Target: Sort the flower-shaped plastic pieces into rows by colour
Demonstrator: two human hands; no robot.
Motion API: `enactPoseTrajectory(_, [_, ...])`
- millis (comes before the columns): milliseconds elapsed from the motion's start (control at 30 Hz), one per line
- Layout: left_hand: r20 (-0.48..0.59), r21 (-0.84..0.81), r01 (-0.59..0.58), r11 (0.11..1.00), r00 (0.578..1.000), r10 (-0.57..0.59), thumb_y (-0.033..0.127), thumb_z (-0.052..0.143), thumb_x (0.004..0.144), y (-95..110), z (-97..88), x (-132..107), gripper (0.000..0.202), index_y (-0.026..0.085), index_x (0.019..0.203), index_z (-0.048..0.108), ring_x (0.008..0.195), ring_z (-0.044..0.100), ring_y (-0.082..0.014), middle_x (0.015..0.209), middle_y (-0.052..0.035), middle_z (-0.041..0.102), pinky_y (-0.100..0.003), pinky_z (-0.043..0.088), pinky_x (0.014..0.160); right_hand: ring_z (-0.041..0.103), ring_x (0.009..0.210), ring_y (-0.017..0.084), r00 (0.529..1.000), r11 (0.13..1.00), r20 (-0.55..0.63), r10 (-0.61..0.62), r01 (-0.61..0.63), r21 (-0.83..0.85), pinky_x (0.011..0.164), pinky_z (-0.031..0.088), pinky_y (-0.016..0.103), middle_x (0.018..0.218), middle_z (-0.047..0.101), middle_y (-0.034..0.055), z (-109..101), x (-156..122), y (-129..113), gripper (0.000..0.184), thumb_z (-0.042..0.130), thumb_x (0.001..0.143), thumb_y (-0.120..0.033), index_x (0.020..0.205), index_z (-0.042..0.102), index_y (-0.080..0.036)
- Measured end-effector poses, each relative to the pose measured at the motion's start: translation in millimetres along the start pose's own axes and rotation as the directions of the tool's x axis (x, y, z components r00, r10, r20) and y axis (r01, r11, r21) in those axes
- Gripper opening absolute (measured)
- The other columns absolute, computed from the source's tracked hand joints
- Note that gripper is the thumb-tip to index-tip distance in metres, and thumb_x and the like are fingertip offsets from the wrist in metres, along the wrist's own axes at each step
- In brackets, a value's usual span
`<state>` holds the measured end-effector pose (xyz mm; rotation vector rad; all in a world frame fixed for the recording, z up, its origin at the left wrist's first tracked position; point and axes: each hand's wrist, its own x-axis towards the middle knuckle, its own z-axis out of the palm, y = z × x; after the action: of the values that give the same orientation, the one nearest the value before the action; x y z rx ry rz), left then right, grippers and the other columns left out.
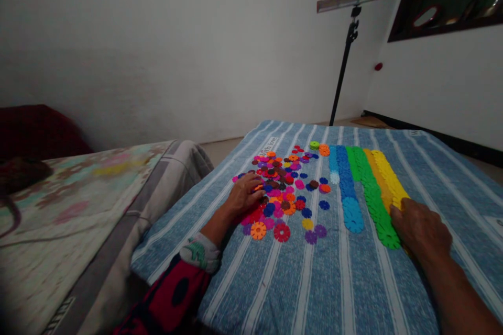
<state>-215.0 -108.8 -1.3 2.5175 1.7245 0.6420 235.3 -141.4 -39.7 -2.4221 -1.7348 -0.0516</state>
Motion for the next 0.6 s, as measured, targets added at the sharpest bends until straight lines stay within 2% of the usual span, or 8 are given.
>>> enactPoseTrajectory(133, [0.120,-0.036,-0.168,0.985,0.978,0.172,0.056,0.072,0.075,16.6,5.0,-6.9,0.053,0.022,0.116,0.069,0.139,0.036,-0.0365,0.146,-0.0133,0.049,-0.055,0.029,0.114,0.063,0.089,0.032,0.999,1.000,0.029,0.022,-0.022,-0.020,0.061,0.042,0.037,0.103,0.064,0.0186,-1.6,-0.9,-1.2,0.049,0.021,0.098,-0.047,0.088,0.061,-0.019])
enactPoseTrajectory(233, [0.205,-0.010,-0.237,0.972,0.951,0.234,0.059,0.066,0.079,31.9,8.1,-8.1,0.053,0.024,0.119,0.067,0.141,0.034,-0.0383,0.148,-0.0136,0.046,-0.060,0.027,0.112,0.064,0.087,0.031,1.000,1.000,0.013,0.003,-0.003,-0.011,0.062,0.044,0.038,0.101,0.064,0.0187,-0.5,-1.4,-1.5,0.047,0.024,0.097,-0.045,0.086,0.062,-0.019])
enactPoseTrajectory(300, [0.185,0.029,-0.211,0.977,0.962,0.202,0.051,0.060,0.086,35.8,10.0,-6.8,0.041,0.023,0.115,0.068,0.139,0.036,-0.0365,0.146,-0.0139,0.048,-0.059,0.030,0.110,0.064,0.085,0.031,1.000,1.000,-0.007,-0.014,0.014,0.002,0.062,0.045,0.038,0.098,0.065,0.0179,0.5,-1.8,-2.1,0.046,0.025,0.097,-0.044,0.085,0.062,-0.019])
enactPoseTrajectory(400, [0.089,0.053,-0.152,0.987,0.985,0.147,0.036,0.057,0.090,31.2,12.9,-3.5,0.027,0.021,0.108,0.069,0.133,0.043,-0.0307,0.139,-0.0124,0.055,-0.051,0.035,0.109,0.065,0.085,0.031,0.999,0.999,-0.044,-0.032,0.032,0.015,0.064,0.047,0.039,0.096,0.066,0.0169,1.5,-2.5,-3.9,0.043,0.028,0.096,-0.043,0.086,0.062,-0.019])
enactPoseTrajectory(500, [-0.001,0.030,-0.097,0.995,0.995,0.097,0.029,0.056,0.089,23.3,14.0,-0.8,0.028,0.021,0.113,0.067,0.124,0.051,-0.0263,0.128,-0.0110,0.061,-0.045,0.040,0.106,0.065,0.087,0.032,0.998,0.999,-0.049,-0.030,0.031,0.022,0.065,0.048,0.039,0.097,0.066,0.0168,2.7,-2.3,-5.4,0.041,0.030,0.095,-0.044,0.086,0.061,-0.019])
enactPoseTrajectory(600, [-0.033,0.037,-0.029,0.999,0.999,0.030,0.027,0.055,0.088,21.4,11.3,4.4,0.033,0.023,0.119,0.065,0.119,0.053,-0.0257,0.122,-0.0101,0.062,-0.044,0.041,0.104,0.065,0.089,0.034,0.998,0.999,-0.055,-0.022,0.023,0.027,0.065,0.048,0.040,0.097,0.066,0.0169,5.3,-0.8,-5.4,0.041,0.030,0.095,-0.044,0.088,0.061,-0.019])
